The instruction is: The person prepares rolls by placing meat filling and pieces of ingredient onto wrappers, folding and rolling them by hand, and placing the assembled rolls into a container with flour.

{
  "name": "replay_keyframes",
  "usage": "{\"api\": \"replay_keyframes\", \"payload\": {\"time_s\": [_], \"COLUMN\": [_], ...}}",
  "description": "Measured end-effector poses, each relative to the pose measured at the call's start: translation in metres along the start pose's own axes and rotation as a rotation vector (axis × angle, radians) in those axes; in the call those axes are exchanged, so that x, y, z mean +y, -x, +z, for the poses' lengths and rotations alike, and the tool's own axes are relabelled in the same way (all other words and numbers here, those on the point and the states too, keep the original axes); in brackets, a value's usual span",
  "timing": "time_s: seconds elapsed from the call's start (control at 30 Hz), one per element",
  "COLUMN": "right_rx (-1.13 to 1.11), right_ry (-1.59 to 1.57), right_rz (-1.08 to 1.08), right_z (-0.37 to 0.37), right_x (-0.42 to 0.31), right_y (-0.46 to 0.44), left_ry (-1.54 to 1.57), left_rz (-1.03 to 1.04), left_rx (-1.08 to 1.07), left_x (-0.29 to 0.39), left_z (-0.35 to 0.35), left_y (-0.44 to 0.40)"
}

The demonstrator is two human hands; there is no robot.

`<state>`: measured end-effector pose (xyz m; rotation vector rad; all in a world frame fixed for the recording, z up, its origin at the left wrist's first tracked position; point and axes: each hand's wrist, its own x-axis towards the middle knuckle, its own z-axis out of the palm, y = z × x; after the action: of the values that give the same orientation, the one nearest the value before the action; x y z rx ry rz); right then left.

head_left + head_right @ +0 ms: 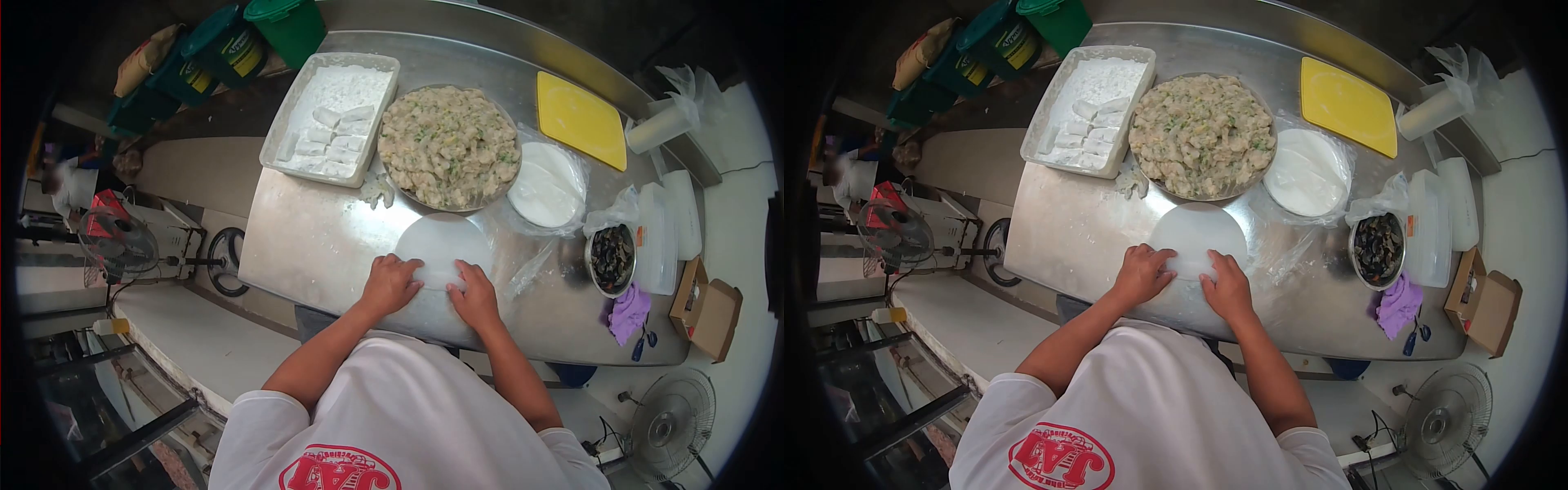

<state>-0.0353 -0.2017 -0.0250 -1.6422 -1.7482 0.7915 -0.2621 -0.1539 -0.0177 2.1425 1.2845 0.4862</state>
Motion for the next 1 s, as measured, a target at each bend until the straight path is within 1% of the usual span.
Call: {"api": "replay_keyframes", "payload": {"time_s": [0.1,0.17,0.2,0.27,0.3,0.37,0.43,0.47,0.53,0.57,0.63,0.7,0.73,0.8,0.83,0.9,0.93,1.0], "right_rx": [0.033,0.037,0.039,0.037,0.056,0.074,0.042,0.043,0.034,0.030,0.234,0.214,0.213,0.136,0.139,0.017,0.015,-0.243], "right_ry": [0.037,0.057,0.095,0.132,0.141,0.153,0.084,0.089,-0.039,-0.038,0.185,0.314,0.313,0.492,0.493,0.577,0.583,0.714], "right_rz": [0.021,0.033,0.010,-0.018,-0.026,-0.040,0.020,0.013,0.044,0.047,-0.309,-0.354,-0.349,-0.440,-0.443,-0.408,-0.415,-0.325], "right_z": [0.003,0.006,0.008,0.009,0.009,0.011,0.009,0.005,-0.009,-0.014,-0.028,-0.035,-0.028,-0.021,-0.018,-0.012,-0.016,-0.029], "right_x": [-0.001,0.001,0.001,0.001,0.001,0.001,0.002,0.004,-0.005,-0.010,-0.028,-0.059,-0.063,-0.069,-0.065,-0.058,-0.058,-0.057], "right_y": [-0.001,-0.001,-0.001,-0.001,-0.001,-0.001,-0.005,-0.008,-0.020,-0.028,-0.059,-0.091,-0.106,-0.135,-0.144,-0.155,-0.159,-0.162], "left_ry": [-0.059,-0.128,-0.128,-0.102,-0.105,0.176,0.192,0.153,0.116,0.104,0.092,0.063,0.064,0.042,0.040,0.011,0.015,0.030], "left_rz": [-0.001,0.053,0.052,0.144,0.140,0.100,0.088,0.078,0.065,0.067,0.074,0.042,0.041,0.050,0.052,0.025,0.024,0.074], "left_rx": [-0.048,0.062,0.060,0.064,0.069,-0.067,-0.066,-0.068,-0.069,-0.063,-0.059,-0.071,-0.075,-0.041,-0.037,-0.024,-0.016,0.005], "left_x": [0.004,0.008,0.008,0.009,0.013,0.026,0.022,0.018,0.012,0.007,0.000,-0.005,-0.002,0.007,0.008,0.009,0.007,0.004], "left_z": [-0.001,-0.002,0.002,0.014,0.019,0.032,0.040,0.042,0.036,0.032,0.025,0.021,0.020,0.018,0.019,0.021,0.022,0.022], "left_y": [-0.003,-0.003,-0.003,-0.005,-0.006,-0.007,-0.011,-0.011,-0.011,-0.008,-0.006,-0.003,-0.001,-0.004,-0.004,-0.003,-0.004,-0.002]}}
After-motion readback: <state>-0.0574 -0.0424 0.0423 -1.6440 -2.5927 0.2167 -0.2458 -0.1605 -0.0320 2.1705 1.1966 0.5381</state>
